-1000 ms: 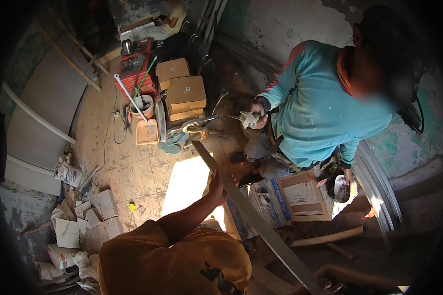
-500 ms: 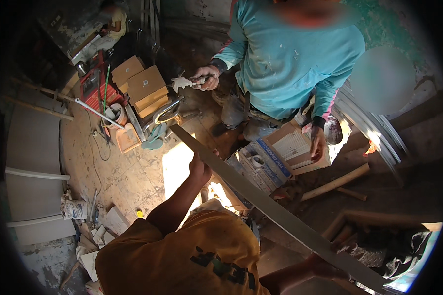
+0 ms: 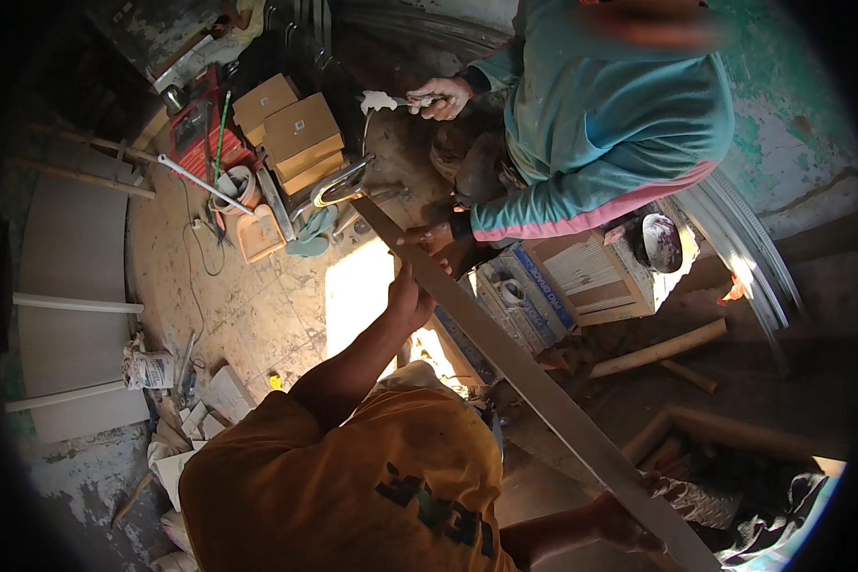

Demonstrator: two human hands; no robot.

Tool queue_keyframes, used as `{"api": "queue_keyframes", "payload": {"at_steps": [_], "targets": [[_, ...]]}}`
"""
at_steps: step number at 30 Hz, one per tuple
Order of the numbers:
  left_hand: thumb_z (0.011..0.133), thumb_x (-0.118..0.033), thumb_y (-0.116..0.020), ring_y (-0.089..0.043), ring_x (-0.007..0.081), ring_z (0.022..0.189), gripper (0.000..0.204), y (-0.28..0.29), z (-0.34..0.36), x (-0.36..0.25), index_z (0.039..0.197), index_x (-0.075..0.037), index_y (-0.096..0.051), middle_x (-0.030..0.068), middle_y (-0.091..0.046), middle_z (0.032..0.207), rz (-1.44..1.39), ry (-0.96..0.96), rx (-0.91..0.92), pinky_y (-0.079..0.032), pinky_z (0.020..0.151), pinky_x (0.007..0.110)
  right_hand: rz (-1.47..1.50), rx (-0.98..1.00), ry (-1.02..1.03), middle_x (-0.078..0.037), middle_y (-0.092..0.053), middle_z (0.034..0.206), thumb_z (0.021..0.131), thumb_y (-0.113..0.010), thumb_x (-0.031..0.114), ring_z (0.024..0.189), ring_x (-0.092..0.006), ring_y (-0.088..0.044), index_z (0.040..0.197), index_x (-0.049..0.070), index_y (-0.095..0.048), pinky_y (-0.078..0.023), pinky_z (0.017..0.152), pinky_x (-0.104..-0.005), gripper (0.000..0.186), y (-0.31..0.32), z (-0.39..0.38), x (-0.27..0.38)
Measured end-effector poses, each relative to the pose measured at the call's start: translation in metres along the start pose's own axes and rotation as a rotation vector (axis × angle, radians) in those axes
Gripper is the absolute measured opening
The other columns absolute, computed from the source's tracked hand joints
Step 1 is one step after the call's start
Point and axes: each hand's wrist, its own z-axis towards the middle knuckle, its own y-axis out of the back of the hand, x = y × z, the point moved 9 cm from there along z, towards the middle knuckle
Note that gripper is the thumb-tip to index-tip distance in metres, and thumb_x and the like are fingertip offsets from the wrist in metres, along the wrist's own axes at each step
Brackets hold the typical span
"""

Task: Applying plaster or joint compound to a metal corner bead strip.

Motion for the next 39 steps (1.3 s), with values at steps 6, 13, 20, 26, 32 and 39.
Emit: {"api": "queue_keyframes", "payload": {"at_steps": [6, 13, 20, 26, 32, 39], "targets": [[0.101, -0.05, -0.036, -0.059, 0.0256, 0.103, 0.051, -0.032, -0.008, -0.021, 0.126, -0.006, -0.046, 0.0148, -0.058, 0.114, -0.037, -0.017, 0.053, -0.049, 0.092, 0.038, 0.408, 0.576, -0.057, -0.019, -0.043, 0.139, 0.089, -0.038, 0.065, 0.117, -0.0429, -0.047, 0.146, 0.012, -0.03, -0.037, 0.1, -0.0614, 0.078, -0.012, 0.006, -0.005], [0.097, -0.055, -0.045, -0.06, 0.023, 0.105, 0.056, -0.116, -0.039, -0.044, 0.127, -0.008, -0.049, 0.0119, -0.061, 0.117, 0.036, -0.037, 0.367, -0.049, 0.09, 0.042, 0.426, 0.597, 0.038, -0.015, -0.055, 0.126, 0.088, -0.05, 0.059, 0.111, -0.0395, -0.053, 0.132, 0.015, -0.049, -0.041, 0.097, -0.0591, 0.062, -0.076, -0.017, 0.02], [0.098, -0.049, -0.047, -0.066, 0.0194, 0.1, 0.047, -0.147, -0.061, -0.064, 0.123, -0.01, -0.053, 0.0075, -0.067, 0.111, 0.105, -0.013, 0.457, -0.055, 0.083, 0.037, 0.412, 0.55, 0.066, -0.012, -0.06, 0.125, 0.083, -0.055, 0.064, 0.108, -0.0377, -0.056, 0.127, 0.018, -0.059, -0.038, 0.099, -0.0575, 0.064, -0.077, -0.012, 0.031], [0.099, -0.043, -0.048, -0.067, 0.0171, 0.095, 0.041, -0.159, -0.074, -0.07, 0.124, -0.011, -0.053, 0.0058, -0.068, 0.109, 0.175, -0.02, 0.551, -0.056, 0.082, 0.035, 0.484, -0.173, -0.053, -0.013, -0.06, 0.126, 0.083, -0.056, 0.064, 0.113, -0.0374, -0.055, 0.129, 0.018, -0.058, -0.037, 0.102, -0.0564, 0.066, -0.003, 0.012, -0.004], [0.098, -0.043, -0.052, -0.066, 0.0131, 0.087, 0.039, -0.157, -0.078, -0.066, 0.122, -0.012, -0.054, 0.0043, -0.067, 0.104, 0.194, 0.027, 0.547, -0.055, 0.074, 0.032, 0.501, 0.658, -0.031, -0.014, -0.06, 0.125, 0.082, -0.056, 0.066, 0.115, -0.0376, -0.054, 0.129, 0.021, -0.058, -0.035, 0.103, -0.0558, 0.065, -0.093, -0.016, 0.019], [0.099, -0.041, -0.05, -0.065, 0.0111, 0.083, 0.036, -0.157, -0.084, -0.071, 0.123, -0.015, -0.054, 0.0033, -0.068, 0.103, 0.193, 0.023, 0.55, -0.054, 0.071, 0.029, 0.42, 0.594, 0.032, -0.014, -0.062, 0.122, 0.083, -0.055, 0.067, 0.115, -0.0364, -0.056, 0.131, 0.024, -0.056, -0.036, 0.103, -0.057, 0.065, -0.054, 0.005, 0.009]]}}
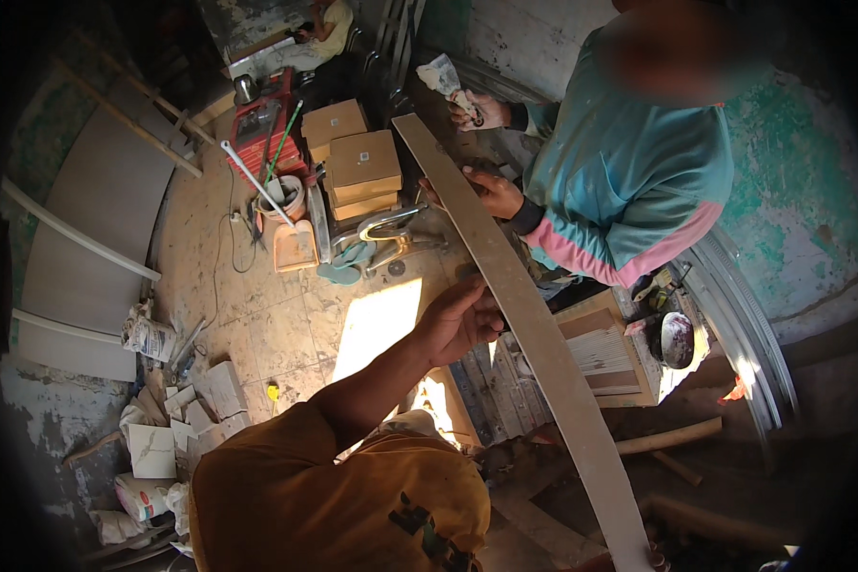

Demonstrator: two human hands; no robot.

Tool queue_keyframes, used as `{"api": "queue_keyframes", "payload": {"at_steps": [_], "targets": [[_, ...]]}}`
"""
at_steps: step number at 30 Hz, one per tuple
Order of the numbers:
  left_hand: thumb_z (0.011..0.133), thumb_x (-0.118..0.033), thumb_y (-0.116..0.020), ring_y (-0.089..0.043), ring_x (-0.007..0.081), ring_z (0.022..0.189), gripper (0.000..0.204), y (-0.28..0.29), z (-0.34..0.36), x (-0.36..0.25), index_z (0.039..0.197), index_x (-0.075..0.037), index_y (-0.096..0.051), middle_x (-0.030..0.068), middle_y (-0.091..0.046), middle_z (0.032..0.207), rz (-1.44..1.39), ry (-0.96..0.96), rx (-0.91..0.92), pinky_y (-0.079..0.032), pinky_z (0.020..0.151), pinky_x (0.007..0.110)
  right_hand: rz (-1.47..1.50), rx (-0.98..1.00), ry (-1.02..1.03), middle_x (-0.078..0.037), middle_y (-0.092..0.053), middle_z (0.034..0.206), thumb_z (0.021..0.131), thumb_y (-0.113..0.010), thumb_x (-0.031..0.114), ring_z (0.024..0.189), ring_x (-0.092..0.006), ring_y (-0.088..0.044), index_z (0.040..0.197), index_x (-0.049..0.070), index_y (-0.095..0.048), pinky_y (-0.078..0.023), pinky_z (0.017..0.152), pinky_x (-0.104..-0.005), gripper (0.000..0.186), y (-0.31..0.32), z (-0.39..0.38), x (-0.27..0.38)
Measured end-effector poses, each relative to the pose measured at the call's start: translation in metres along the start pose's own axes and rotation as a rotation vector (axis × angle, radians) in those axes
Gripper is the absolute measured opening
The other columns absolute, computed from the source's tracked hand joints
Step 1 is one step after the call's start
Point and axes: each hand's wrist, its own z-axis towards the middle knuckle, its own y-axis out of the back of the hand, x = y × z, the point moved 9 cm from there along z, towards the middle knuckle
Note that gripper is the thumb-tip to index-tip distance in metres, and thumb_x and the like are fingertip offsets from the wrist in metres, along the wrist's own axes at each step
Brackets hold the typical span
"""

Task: Applying plaster or joint compound to a metal corner bead strip.

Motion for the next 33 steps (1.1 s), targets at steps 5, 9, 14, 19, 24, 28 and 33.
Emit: {"api": "queue_keyframes", "payload": {"at_steps": [5, 9, 14, 19, 24, 28, 33], "targets": [[0.099, -0.041, -0.05, -0.065, 0.0113, 0.082, 0.038, -0.006, -0.001, -0.002, 0.127, -0.014, -0.052, 0.0034, -0.068, 0.104, 0.011, -0.004, 0.01, -0.054, 0.07, 0.028, 0.016, 0.024, -0.021, -0.014, -0.063, 0.121, 0.083, -0.055, 0.067, 0.115, -0.0347, -0.057, 0.131, 0.023, -0.057, -0.034, 0.105, -0.0571, 0.065, -0.018, 0.002, -0.006], [0.099, -0.04, -0.051, -0.065, 0.0116, 0.081, 0.038, -0.012, -0.002, 0.002, 0.126, -0.013, -0.051, 0.0033, -0.067, 0.102, -0.005, -0.017, 0.033, -0.053, 0.068, 0.028, 0.038, -0.355, 0.01, -0.013, -0.063, 0.121, 0.081, -0.057, 0.068, 0.118, -0.0338, -0.055, 0.13, 0.021, -0.057, -0.034, 0.106, -0.0558, 0.067, 0.026, -0.008, -0.005], [0.097, -0.039, -0.055, -0.064, 0.0121, 0.08, 0.039, -0.011, -0.002, 0.013, 0.126, -0.013, -0.05, 0.0038, -0.066, 0.099, -0.012, 0.009, 0.042, -0.052, 0.068, 0.028, -0.07, 0.069, -0.002, -0.012, -0.063, 0.122, 0.083, -0.058, 0.065, 0.119, -0.0339, -0.055, 0.13, 0.018, -0.057, -0.036, 0.106, -0.0538, 0.066, -0.018, -0.002, -0.005], [0.098, -0.032, -0.055, -0.065, 0.0132, 0.08, 0.035, -0.011, -0.003, 0.021, 0.127, -0.013, -0.048, 0.0074, -0.065, 0.099, -0.027, 0.024, 0.025, -0.053, 0.066, 0.029, 0.138, -0.768, 0.269, -0.011, -0.061, 0.126, 0.085, -0.059, 0.06, 0.122, -0.0338, -0.053, 0.126, 0.016, -0.061, -0.037, 0.106, -0.0528, 0.06, 0.108, -0.037, 0.024], [0.098, -0.029, -0.055, -0.064, 0.014, 0.08, 0.031, -0.004, -0.002, 0.033, 0.124, -0.013, -0.049, 0.0085, -0.065, 0.1, -0.037, 0.043, 0.028, -0.053, 0.066, 0.03, 0.064, -0.036, -0.051, -0.01, -0.06, 0.129, 0.087, -0.06, 0.055, 0.122, -0.0352, -0.051, 0.126, 0.017, -0.062, -0.032, 0.108, -0.0545, 0.055, -0.024, -0.004, -0.008], [0.098, -0.029, -0.054, -0.064, 0.0146, 0.08, 0.03, 0.001, -0.002, 0.035, 0.123, -0.014, -0.05, 0.0087, -0.065, 0.1, -0.037, 0.04, 0.016, -0.053, 0.067, 0.031, 0.105, 0.205, 0.125, -0.01, -0.06, 0.129, 0.086, -0.06, 0.059, 0.122, -0.0356, -0.05, 0.128, 0.018, -0.059, -0.03, 0.11, -0.0548, 0.059, -0.016, 0.001, 0.004], [0.098, -0.029, -0.054, -0.064, 0.015, 0.08, 0.03, 0.004, 0.001, 0.035, 0.123, -0.013, -0.051, 0.0083, -0.065, 0.099, -0.043, 0.043, 0.004, -0.053, 0.067, 0.031, 0.077, 0.188, 0.109, -0.011, -0.058, 0.131, 0.086, -0.058, 0.06, 0.123, -0.0361, -0.049, 0.129, 0.018, -0.059, -0.029, 0.11, -0.0549, 0.06, 0.0, 0.0, 0.0]]}}
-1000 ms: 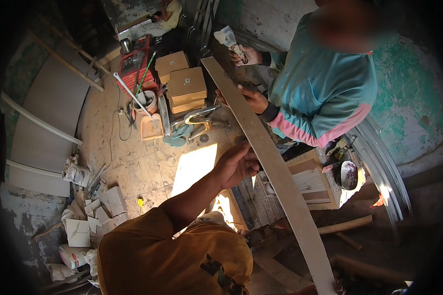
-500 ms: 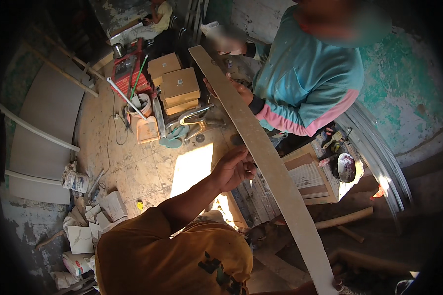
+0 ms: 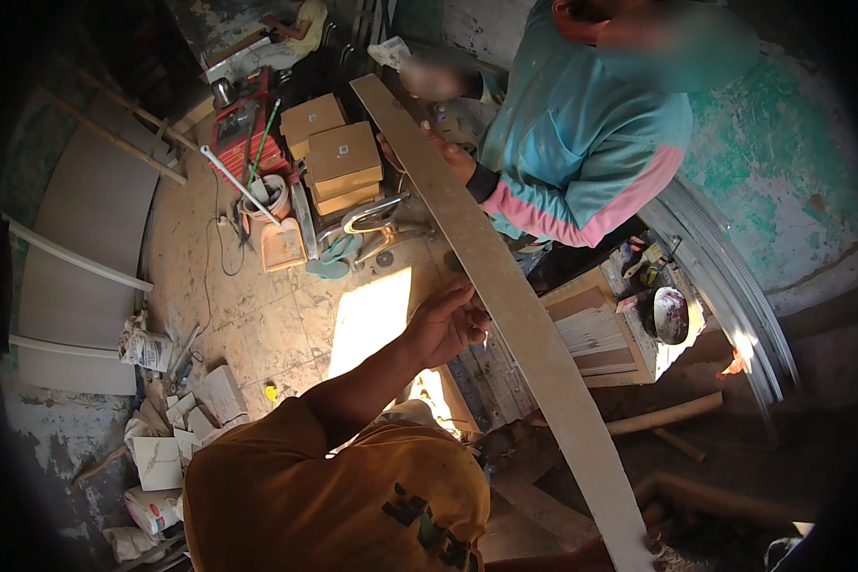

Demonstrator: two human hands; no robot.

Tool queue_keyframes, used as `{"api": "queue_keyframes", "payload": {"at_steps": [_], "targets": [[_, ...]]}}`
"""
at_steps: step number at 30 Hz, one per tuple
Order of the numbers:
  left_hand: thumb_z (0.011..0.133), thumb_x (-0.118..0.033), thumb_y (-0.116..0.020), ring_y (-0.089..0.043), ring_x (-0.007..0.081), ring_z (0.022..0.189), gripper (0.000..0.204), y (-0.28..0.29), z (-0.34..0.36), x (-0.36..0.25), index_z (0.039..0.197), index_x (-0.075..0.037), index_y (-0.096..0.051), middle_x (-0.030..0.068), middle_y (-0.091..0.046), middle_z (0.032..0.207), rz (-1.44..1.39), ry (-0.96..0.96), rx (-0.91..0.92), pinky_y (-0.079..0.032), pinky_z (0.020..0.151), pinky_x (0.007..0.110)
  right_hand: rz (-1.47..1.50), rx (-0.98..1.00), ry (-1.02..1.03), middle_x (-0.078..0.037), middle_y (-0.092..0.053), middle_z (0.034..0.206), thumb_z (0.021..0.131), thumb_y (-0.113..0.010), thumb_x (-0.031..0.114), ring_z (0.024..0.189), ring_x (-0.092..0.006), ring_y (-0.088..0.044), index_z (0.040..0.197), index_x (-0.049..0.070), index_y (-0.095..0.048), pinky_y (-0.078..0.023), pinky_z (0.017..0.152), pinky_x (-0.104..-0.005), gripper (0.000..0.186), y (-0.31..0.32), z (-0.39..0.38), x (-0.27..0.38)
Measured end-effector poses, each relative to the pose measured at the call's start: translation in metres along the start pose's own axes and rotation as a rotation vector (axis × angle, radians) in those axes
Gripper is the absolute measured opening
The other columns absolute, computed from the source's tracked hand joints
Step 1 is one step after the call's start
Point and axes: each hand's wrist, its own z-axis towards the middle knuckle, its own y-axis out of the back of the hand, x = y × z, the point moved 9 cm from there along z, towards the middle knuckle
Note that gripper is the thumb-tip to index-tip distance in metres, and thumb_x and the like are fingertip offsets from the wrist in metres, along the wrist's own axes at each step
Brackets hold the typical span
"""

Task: Applying plaster or joint compound to a metal corner bead strip.

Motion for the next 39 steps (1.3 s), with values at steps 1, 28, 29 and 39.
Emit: {"api": "queue_keyframes", "payload": {"at_steps": [1, 28, 29, 39], "targets": [[0.098, -0.029, -0.054, -0.064, 0.015, 0.08, 0.03, 0.0, 0.0, -0.001, 0.123, -0.013, -0.051, 0.008, -0.065, 0.099, -0.005, -0.006, 0.0, -0.053, 0.067, 0.031, -0.007, -0.002, -0.003, -0.011, -0.058, 0.131, 0.086, -0.057, 0.061, 0.123, -0.0362, -0.049, 0.129, 0.018, -0.058, -0.029, 0.11, -0.0549, 0.061, 0.0, 0.0, 0.0], [0.1, -0.042, -0.044, -0.065, 0.0162, 0.082, 0.041, 0.001, -0.003, -0.015, 0.122, -0.01, -0.055, 0.0082, -0.067, 0.099, -0.063, -0.082, 0.059, -0.054, 0.069, 0.032, -0.132, -0.082, -0.043, -0.014, -0.046, 0.141, 0.086, -0.045, 0.069, 0.13, -0.0392, -0.041, 0.134, 0.014, -0.053, -0.022, 0.113, -0.0556, 0.073, -0.005, -0.016, -0.028], [0.1, -0.042, -0.044, -0.065, 0.0162, 0.082, 0.041, 0.002, -0.003, -0.013, 0.122, -0.01, -0.055, 0.0082, -0.067, 0.099, -0.065, -0.081, 0.058, -0.054, 0.069, 0.032, -0.139, -0.085, -0.046, -0.014, -0.046, 0.141, 0.086, -0.045, 0.069, 0.13, -0.0393, -0.041, 0.134, 0.014, -0.053, -0.022, 0.113, -0.0556, 0.073, -0.006, -0.016, -0.028], [0.101, -0.043, -0.043, -0.066, 0.0169, 0.084, 0.042, -0.006, -0.006, -0.019, 0.129, -0.013, -0.05, 0.0073, -0.066, 0.103, -0.083, -0.092, 0.112, -0.055, 0.07, 0.033, -0.216, -0.106, -0.068, -0.015, -0.041, 0.145, 0.086, -0.041, 0.073, 0.132, -0.0404, -0.038, 0.136, 0.013, -0.051, -0.02, 0.114, -0.0559, 0.078, -0.021, -0.015, -0.026]]}}
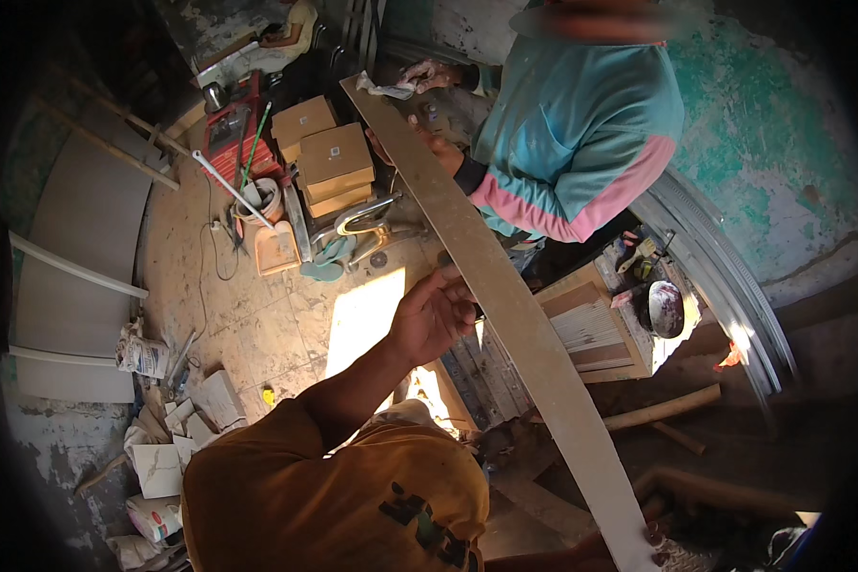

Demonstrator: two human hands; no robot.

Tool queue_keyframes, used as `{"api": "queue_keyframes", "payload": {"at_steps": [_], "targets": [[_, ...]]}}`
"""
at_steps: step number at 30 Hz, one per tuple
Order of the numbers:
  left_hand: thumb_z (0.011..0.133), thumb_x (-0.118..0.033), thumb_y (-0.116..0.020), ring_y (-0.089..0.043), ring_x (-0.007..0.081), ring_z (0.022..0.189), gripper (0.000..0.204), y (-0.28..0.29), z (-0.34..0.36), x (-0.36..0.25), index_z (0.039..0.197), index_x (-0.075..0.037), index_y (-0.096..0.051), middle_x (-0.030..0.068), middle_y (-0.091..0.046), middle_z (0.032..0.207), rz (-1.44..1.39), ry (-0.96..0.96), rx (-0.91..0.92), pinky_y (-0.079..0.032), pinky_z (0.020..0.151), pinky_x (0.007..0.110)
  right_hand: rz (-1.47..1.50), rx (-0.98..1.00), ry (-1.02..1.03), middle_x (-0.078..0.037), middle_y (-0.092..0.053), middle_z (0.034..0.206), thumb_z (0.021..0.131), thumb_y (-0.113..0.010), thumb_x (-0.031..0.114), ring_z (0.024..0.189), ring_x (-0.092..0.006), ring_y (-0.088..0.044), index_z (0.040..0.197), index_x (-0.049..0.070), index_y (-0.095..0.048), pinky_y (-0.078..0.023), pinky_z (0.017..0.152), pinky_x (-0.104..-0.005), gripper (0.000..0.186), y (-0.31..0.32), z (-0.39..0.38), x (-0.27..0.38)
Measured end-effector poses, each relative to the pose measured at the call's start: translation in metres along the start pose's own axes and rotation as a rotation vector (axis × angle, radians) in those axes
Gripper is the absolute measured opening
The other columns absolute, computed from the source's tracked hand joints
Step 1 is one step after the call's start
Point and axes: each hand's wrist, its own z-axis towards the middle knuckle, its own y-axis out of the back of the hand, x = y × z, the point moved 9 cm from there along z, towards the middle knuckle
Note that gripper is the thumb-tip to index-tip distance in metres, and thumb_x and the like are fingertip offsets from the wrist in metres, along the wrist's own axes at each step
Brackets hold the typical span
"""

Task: Applying plaster or joint compound to a metal corner bead strip.

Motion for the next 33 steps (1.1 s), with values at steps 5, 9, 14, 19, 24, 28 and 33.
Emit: {"api": "queue_keyframes", "payload": {"at_steps": [5, 9, 14, 19, 24, 28, 33], "targets": [[0.102, -0.043, -0.041, -0.067, 0.0191, 0.092, 0.052, -0.017, -0.001, -0.012, 0.147, -0.022, -0.027, 0.0078, -0.064, 0.112, 0.005, -0.084, 0.032, -0.058, 0.077, 0.037, -0.03, -0.018, -0.01, -0.015, -0.039, 0.147, 0.086, -0.038, 0.074, 0.133, -0.041, -0.036, 0.137, 0.013, -0.05, -0.019, 0.115, -0.056, 0.081, -0.008, -0.001, 0.002], [0.103, -0.043, -0.037, -0.066, 0.0202, 0.097, 0.056, -0.023, -0.002, -0.016, 0.152, -0.032, -0.011, 0.0069, -0.06, 0.122, 0.02, -0.135, 0.036, -0.058, 0.083, 0.042, -0.052, -0.032, -0.017, -0.016, -0.037, 0.148, 0.086, -0.037, 0.075, 0.134, -0.0415, -0.035, 0.138, 0.012, -0.049, -0.018, 0.115, -0.0561, 0.083, -0.007, -0.003, 0.005], [0.103, -0.043, -0.035, -0.065, 0.0206, 0.101, 0.056, -0.027, -0.002, -0.016, 0.152, -0.036, -0.008, 0.0061, -0.057, 0.128, 0.053, -0.148, 0.047, -0.057, 0.084, 0.044, -0.08, -0.053, -0.031, -0.016, -0.035, 0.15, 0.086, -0.034, 0.077, 0.135, -0.042, -0.034, 0.139, 0.012, -0.048, -0.017, 0.116, -0.0563, 0.085, -0.018, 0.0, -0.001], [0.103, -0.043, -0.034, -0.063, 0.0221, 0.107, 0.059, -0.04, -0.006, -0.025, 0.152, -0.034, -0.003, 0.0072, -0.052, 0.134, 0.126, -0.16, 0.046, -0.056, 0.086, 0.043, -0.226, -0.109, 0.005, -0.016, -0.036, 0.15, 0.085, -0.039, 0.077, 0.134, -0.0385, -0.037, 0.138, 0.012, -0.049, -0.024, 0.114, -0.0547, 0.085, -0.01, 0.001, 0.014], [0.103, -0.043, -0.034, -0.061, 0.0225, 0.113, 0.051, -0.043, -0.006, -0.024, 0.149, -0.031, -0.015, 0.0062, -0.052, 0.133, 0.122, -0.154, 0.022, -0.056, 0.087, 0.042, -0.227, -0.112, 0.004, -0.015, -0.037, 0.149, 0.084, -0.04, 0.077, 0.133, -0.0373, -0.038, 0.138, 0.012, -0.049, -0.026, 0.113, -0.0541, 0.084, -0.001, -0.002, 0.014], [0.103, -0.042, -0.037, -0.055, 0.0214, 0.12, 0.044, -0.035, -0.006, -0.019, 0.144, -0.03, -0.029, 0.0038, -0.054, 0.133, 0.007, -0.128, 0.007, -0.049, 0.095, 0.044, -0.226, -0.117, 0.005, -0.015, -0.039, 0.148, 0.084, -0.042, 0.076, 0.132, -0.0361, -0.04, 0.137, 0.012, -0.05, -0.029, 0.112, -0.0535, 0.084, 0.009, -0.01, 0.013], [0.103, -0.044, -0.037, -0.056, 0.0229, 0.117, 0.042, -0.006, -0.002, -0.016, 0.138, -0.021, -0.041, 0.0063, -0.056, 0.13, -0.099, -0.197, -0.058, -0.048, 0.096, 0.044, -0.225, -0.118, -0.013, -0.015, -0.041, 0.147, 0.084, -0.044, 0.075, 0.13, -0.0345, -0.042, 0.137, 0.012, -0.05, -0.031, 0.11, -0.0528, 0.083, 0.015, -0.018, 0.011]]}}
